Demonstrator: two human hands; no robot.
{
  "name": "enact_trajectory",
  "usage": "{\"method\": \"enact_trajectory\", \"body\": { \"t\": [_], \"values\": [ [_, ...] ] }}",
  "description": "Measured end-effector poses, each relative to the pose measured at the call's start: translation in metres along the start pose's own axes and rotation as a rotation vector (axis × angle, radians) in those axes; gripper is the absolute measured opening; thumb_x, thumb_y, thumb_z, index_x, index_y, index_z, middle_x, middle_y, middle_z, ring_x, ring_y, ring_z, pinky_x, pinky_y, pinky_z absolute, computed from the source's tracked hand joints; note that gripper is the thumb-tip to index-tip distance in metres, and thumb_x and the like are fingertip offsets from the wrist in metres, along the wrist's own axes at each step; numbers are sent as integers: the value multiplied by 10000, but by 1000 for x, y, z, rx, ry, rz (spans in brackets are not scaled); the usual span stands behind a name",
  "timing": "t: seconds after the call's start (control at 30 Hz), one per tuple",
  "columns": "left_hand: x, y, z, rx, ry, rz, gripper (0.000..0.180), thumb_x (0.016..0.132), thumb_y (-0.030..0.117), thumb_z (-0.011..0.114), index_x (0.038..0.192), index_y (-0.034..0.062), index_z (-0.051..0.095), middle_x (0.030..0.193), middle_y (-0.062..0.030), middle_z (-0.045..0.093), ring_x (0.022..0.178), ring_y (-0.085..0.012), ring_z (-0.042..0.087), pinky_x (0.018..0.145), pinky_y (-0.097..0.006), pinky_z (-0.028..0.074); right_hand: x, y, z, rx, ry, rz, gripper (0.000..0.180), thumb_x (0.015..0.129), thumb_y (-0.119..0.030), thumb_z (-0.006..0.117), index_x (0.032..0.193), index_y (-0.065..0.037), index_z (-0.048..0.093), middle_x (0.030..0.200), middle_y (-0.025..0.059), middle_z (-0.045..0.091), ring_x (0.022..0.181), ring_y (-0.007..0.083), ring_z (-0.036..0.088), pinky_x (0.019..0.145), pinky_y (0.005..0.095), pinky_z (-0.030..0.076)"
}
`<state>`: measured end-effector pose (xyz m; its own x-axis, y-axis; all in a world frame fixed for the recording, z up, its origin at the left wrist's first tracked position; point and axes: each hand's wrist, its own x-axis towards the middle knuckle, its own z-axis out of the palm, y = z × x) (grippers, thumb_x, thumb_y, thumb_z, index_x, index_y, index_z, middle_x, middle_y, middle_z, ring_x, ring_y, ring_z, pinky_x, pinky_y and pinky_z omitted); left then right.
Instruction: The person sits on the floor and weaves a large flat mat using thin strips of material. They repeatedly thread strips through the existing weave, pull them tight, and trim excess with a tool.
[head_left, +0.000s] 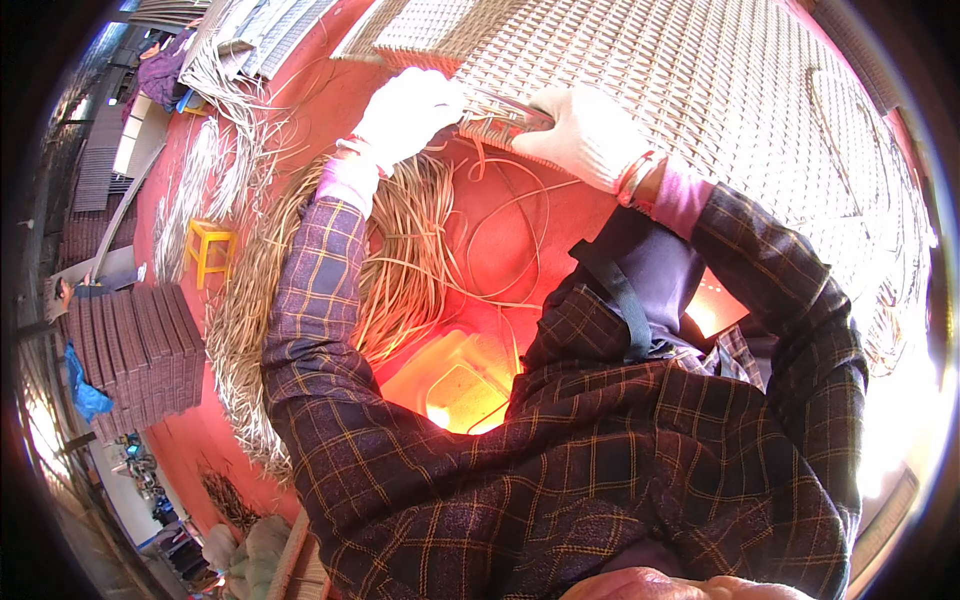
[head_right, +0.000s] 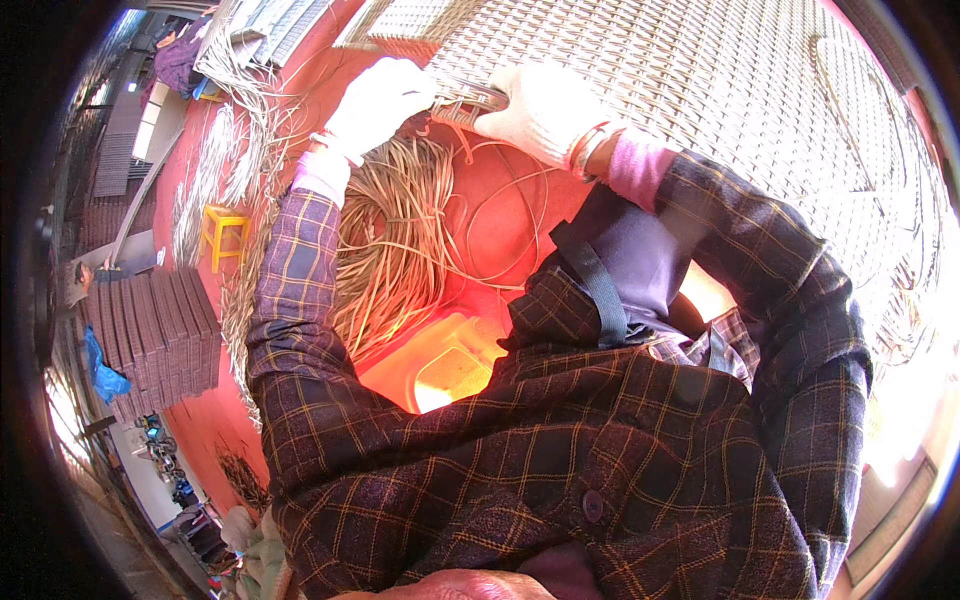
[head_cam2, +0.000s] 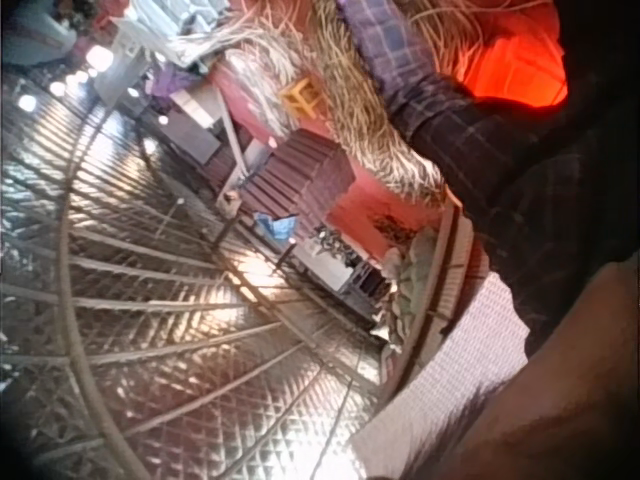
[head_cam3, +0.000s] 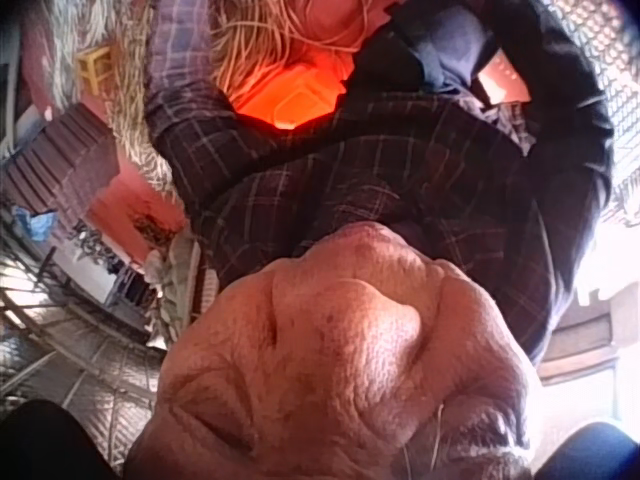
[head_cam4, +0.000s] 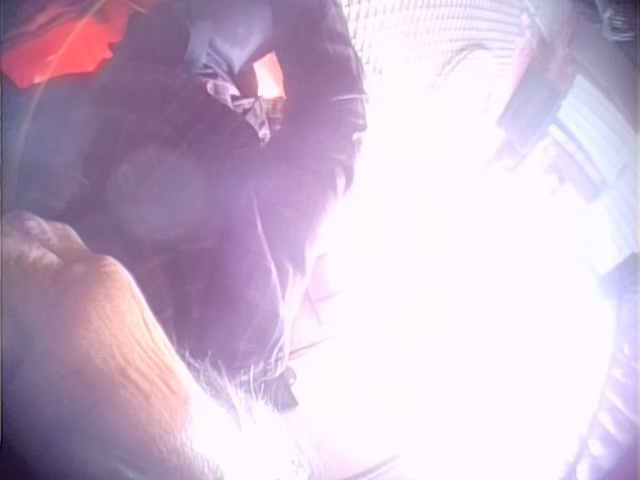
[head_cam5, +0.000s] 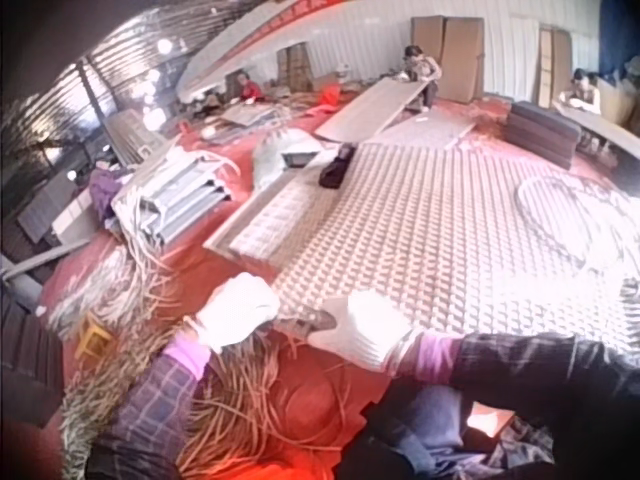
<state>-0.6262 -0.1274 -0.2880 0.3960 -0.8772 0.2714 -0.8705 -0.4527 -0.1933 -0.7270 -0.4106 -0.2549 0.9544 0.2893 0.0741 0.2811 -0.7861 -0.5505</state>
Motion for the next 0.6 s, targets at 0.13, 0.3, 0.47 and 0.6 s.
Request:
{"method": "enact_trajectory", "body": {
  "t": [0.13, 0.3, 0.47, 0.6],
  "values": [
    [6, 3, -5, -144, -120, -151, 175, 926, 226, 688, 1060, 137, 756, 1113, -49, 703, 1087, -271, 640, 959, -389, 523, 13, 8, 14, -17, 19, -23, 331, 873, -313, 664, 1018, -32, 761, 908, 243, 741, 869, 412, 734, 812, 494, 576],
    [8, 17, 5, -453, 84, -470, 167, 905, 263, 704, 978, 124, 761, 1032, -63, 725, 1026, -285, 654, 947, -419, 514, 34, 15, 15, -52, -33, -43, 255, 874, -247, 669, 942, -8, 728, 731, 165, 703, 665, 292, 701, 678, 410, 561],
    [2, 29, 14, -562, 208, -584, 166, 894, 264, 724, 992, 139, 775, 1040, -70, 726, 1006, -289, 669, 915, -417, 528, 24, 12, -14, 160, -344, 84, 259, 834, -224, 637, 918, -18, 769, 720, 163, 726, 617, 300, 707, 637, 407, 573],
    [5, 37, 9, -639, 223, -673, 194, 906, 240, 709, 1058, 137, 772, 1062, -69, 731, 995, -281, 679, 895, -409, 543, -26, 22, -50, 452, -308, 314, 220, 864, -228, 670, 751, -48, 722, 593, 23, 623, 488, 107, 567, 469, 268, 436]
  ]
}}
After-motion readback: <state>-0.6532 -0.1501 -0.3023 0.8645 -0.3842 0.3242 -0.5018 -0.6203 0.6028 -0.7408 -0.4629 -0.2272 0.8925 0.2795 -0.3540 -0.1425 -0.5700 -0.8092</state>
